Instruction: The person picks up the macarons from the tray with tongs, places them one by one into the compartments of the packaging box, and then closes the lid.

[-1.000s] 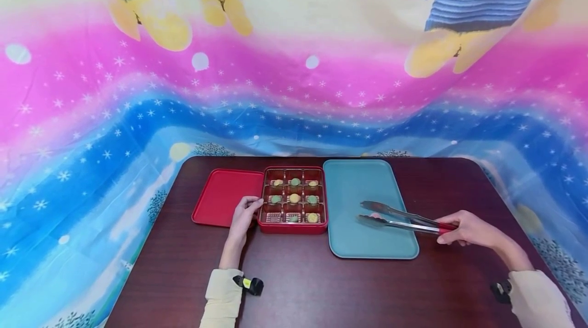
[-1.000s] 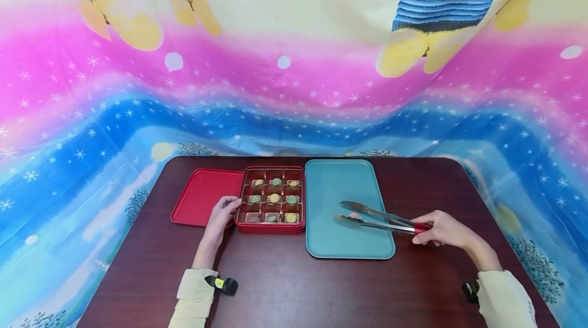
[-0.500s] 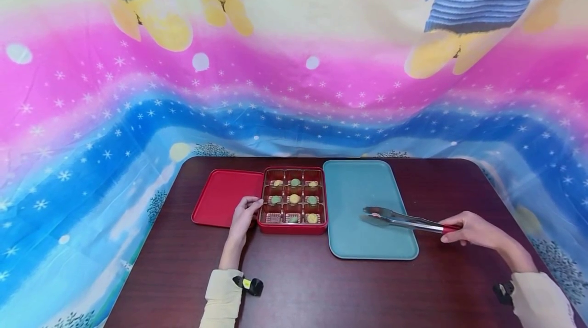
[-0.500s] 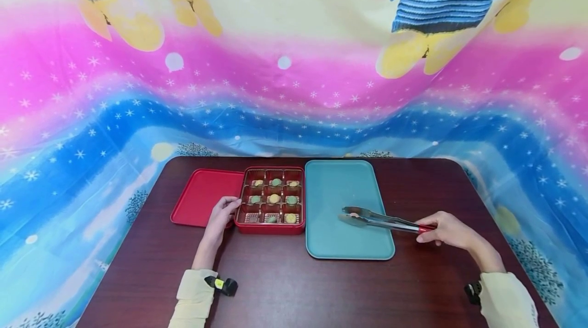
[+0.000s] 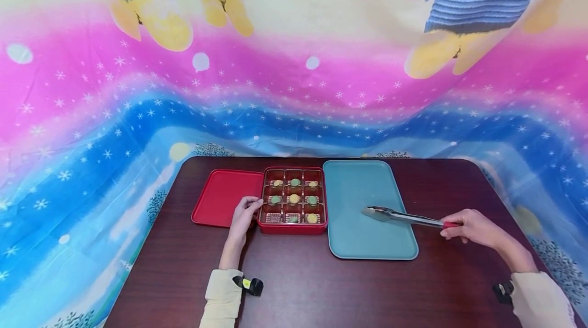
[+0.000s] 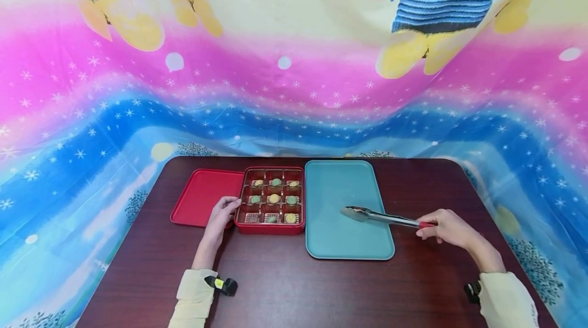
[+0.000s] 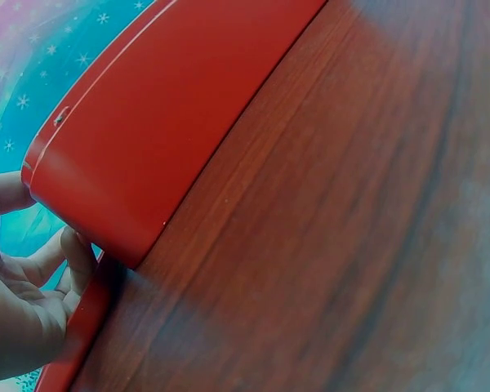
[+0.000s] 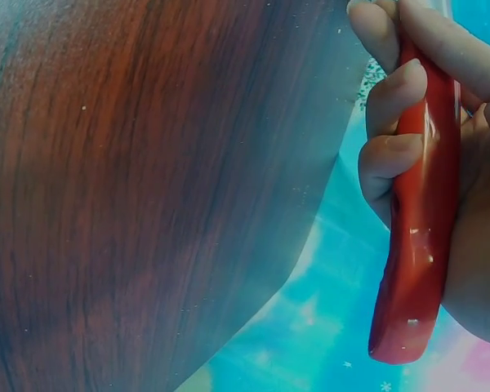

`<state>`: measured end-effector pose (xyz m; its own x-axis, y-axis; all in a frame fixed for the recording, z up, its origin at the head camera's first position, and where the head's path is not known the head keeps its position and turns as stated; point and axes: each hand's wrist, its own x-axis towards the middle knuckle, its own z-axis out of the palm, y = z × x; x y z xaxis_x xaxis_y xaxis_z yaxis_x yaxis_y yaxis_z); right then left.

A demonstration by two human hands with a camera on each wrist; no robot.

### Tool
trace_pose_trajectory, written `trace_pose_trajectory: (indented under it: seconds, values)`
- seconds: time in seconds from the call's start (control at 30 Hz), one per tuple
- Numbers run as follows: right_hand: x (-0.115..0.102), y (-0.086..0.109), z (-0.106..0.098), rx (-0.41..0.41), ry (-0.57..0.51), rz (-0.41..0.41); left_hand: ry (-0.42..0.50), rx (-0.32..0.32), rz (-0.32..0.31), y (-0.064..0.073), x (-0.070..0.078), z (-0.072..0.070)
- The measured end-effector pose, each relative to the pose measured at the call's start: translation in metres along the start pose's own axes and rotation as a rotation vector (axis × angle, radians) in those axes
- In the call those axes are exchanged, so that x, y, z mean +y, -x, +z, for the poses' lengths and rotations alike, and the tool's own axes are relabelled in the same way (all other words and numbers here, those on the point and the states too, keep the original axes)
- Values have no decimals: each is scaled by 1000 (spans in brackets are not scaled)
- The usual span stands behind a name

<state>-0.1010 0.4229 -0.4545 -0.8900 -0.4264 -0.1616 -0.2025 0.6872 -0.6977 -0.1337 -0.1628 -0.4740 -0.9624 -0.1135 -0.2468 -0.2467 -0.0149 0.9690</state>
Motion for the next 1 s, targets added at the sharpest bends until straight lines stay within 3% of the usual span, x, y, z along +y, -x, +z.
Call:
trace_pose_trajectory:
  seconds: [0.17, 0.3, 0.43, 0.67, 1.0]
  values:
    - [-7, 0, 0, 46, 49, -51, 20, 4, 9, -18, -22, -4]
    - [-10, -1, 1, 75, 91, -46, 28, 10, 8, -29, -38, -5]
    - [-13, -1, 2, 103, 119, -22, 29, 11, 4, -27, -36, -5]
    - [-22, -6, 3, 174, 151, 3, 9, -1, 11, -18, -20, -3]
    - [-47, -21, 3, 173, 150, 63, 13, 38, 23, -29, -40, -3]
